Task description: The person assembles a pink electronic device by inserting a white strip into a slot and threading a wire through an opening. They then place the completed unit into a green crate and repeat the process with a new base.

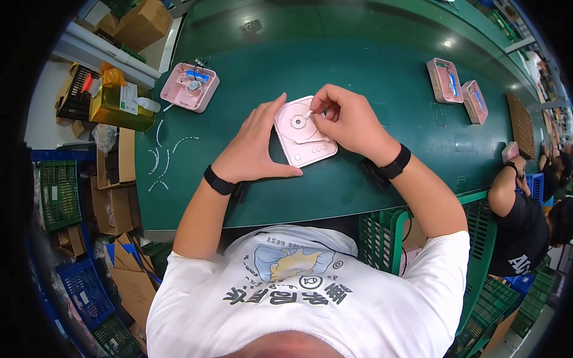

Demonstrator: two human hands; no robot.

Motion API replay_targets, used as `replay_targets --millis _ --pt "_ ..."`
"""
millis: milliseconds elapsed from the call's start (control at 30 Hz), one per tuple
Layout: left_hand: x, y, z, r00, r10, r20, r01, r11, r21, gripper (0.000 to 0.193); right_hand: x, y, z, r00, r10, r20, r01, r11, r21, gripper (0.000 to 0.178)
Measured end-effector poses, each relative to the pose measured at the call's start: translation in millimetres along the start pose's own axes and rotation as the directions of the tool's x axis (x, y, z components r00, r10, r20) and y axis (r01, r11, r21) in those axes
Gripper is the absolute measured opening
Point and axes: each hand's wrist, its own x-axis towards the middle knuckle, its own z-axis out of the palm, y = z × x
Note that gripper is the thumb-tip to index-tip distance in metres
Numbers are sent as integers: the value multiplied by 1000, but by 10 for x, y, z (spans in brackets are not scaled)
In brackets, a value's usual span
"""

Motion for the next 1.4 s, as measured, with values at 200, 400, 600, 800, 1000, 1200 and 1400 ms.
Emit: replay_targets --millis 200,400,600,800,1000,1200,1400 --pt "10 3 -13 1000 9 -11 -9 999 37 143 28 -115 96 997 -76 -20 73 988 -138 19" --pt "-11 15 38 1000 17 -14 -16 999 35 142 2 -129 69 953 -296 69 301 883 -360 22" --pt "-26 23 44 1000 3 -6 -3 1000 31 143 -49 -164 58 936 -346 59 342 860 -378 21" --pt "-16 -1 33 999 20 -29 -19 999 49 142 -6 -107 90 951 -309 22 298 890 -345 18" --pt "-38 1 28 1000 12 -27 -10 998 60 141 -29 -194 18 939 -323 115 341 846 -410 14" --pt "-24 -8 27 1000 7 -28 -5 999 38 141 -10 -105 -14 964 -261 41 264 938 -223 12" --pt "-30 -3 30 1000 12 -24 -10 998 63 141 16 -79 52 988 -153 10 151 969 -198 11"
